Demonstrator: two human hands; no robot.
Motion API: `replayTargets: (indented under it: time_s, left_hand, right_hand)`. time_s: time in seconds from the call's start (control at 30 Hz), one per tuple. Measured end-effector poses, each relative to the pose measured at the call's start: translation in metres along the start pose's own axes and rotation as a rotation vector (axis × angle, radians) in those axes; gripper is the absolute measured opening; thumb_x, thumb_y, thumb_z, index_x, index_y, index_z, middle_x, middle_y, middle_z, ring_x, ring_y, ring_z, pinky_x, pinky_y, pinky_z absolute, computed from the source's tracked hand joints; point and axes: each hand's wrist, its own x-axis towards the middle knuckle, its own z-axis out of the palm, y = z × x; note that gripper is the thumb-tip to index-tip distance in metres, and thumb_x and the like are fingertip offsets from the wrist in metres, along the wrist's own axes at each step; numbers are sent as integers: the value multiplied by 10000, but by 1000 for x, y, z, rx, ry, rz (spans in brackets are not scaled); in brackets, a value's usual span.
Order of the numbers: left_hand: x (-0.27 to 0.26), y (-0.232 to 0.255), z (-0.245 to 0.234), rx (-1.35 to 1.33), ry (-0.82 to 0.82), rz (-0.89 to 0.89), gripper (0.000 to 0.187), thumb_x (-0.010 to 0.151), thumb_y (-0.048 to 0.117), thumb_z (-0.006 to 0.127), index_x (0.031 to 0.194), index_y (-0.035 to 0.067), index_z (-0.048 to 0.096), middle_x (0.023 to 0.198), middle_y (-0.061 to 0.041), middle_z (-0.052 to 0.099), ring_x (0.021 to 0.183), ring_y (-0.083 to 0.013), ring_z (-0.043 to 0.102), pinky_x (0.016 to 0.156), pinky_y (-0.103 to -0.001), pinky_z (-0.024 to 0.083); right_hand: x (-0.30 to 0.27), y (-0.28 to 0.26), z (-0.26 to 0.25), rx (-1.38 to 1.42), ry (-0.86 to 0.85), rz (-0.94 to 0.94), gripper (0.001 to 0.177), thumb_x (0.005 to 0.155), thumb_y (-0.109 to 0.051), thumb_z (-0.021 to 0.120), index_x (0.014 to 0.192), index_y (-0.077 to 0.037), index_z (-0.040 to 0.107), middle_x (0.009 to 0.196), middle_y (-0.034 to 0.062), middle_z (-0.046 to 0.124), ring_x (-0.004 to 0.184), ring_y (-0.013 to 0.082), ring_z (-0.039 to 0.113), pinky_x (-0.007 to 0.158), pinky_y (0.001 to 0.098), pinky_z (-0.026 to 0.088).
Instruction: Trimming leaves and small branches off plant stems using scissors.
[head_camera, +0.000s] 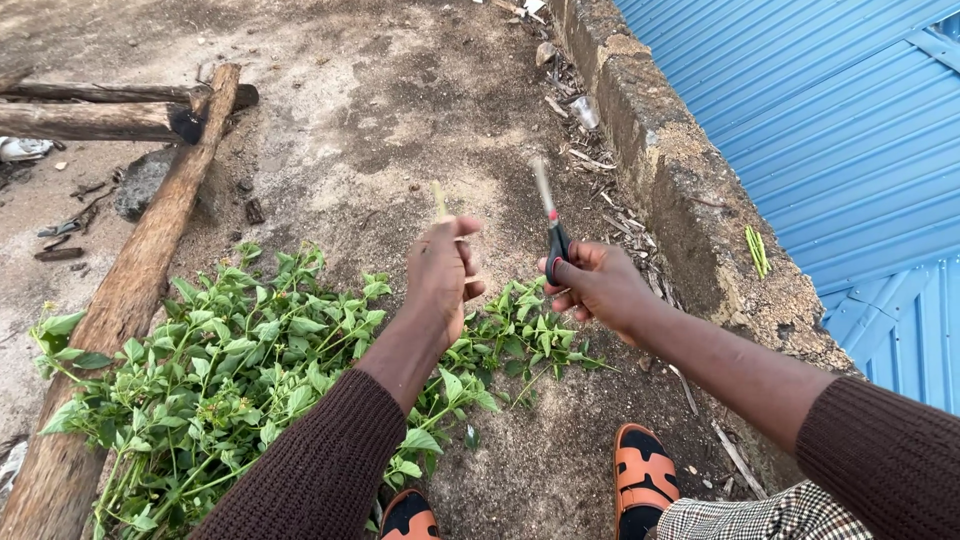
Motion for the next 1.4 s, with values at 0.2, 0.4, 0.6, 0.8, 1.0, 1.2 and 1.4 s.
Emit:
replayTargets:
  time_s: [0.2,0.4,0.6,0.8,1.0,1.2,1.4]
  left_hand:
    - [-20,-4,11,168,-221,-54,367,1029,381,435,1310,352,670,1144,146,556,1051,-83,522,753,-315,473]
    - [-25,-4,9,20,-289,-47,419,1056,464,392,1349,324,657,1133,26,583,950,-137,503,749,-341,499]
    - [-23,-9,12,66,-277,-109,467,997,517,438,1398,285,492,1169,12,660,1004,-110,621,729,-360,548]
    - [0,-26,65,325,-398,-39,383,997,424,583,1244,133,616,954,30,701,858,-94,627,672,-323,527]
    - [12,-72,179,385,-536,-77,237,1005,288,597,1167,131,669,939,17,692,799,-87,615,636,-287,507]
    - [38,-128,238,456,-614,-145,186,978,176,621,1123,87,695,893,-23,717,732,-102,615,583,-255,529]
    - [77,-160,254,477,-599,-163,153,997,180,616,1058,60,689,880,-36,698,691,-84,588,531,-213,497]
  right_hand:
    - [-25,-28,29,491,-62,48,181,906,-105,680,1079,-78,633,935,78,778,723,146,738,551,265,527]
    - [-17,-12,38,523,-164,-79,234,904,-25,707,1132,-55,662,932,33,744,726,110,655,550,258,512]
    - [-8,-17,19,348,-23,-126,135,937,-47,664,1059,-57,608,904,90,714,753,145,699,568,285,553]
    - [-36,-42,-93,498,171,-322,216,884,27,688,1025,-56,548,888,79,709,794,181,727,607,287,586]
    - [-21,116,-233,127,658,-354,318,874,-31,749,1144,-13,582,870,56,660,721,114,623,560,250,512]
    - [21,219,-292,-40,810,-199,308,857,-32,746,1127,14,606,884,63,716,733,87,648,621,237,502]
    - [62,214,-297,-229,947,59,283,826,-74,763,1080,-30,645,871,75,741,757,120,695,667,286,542]
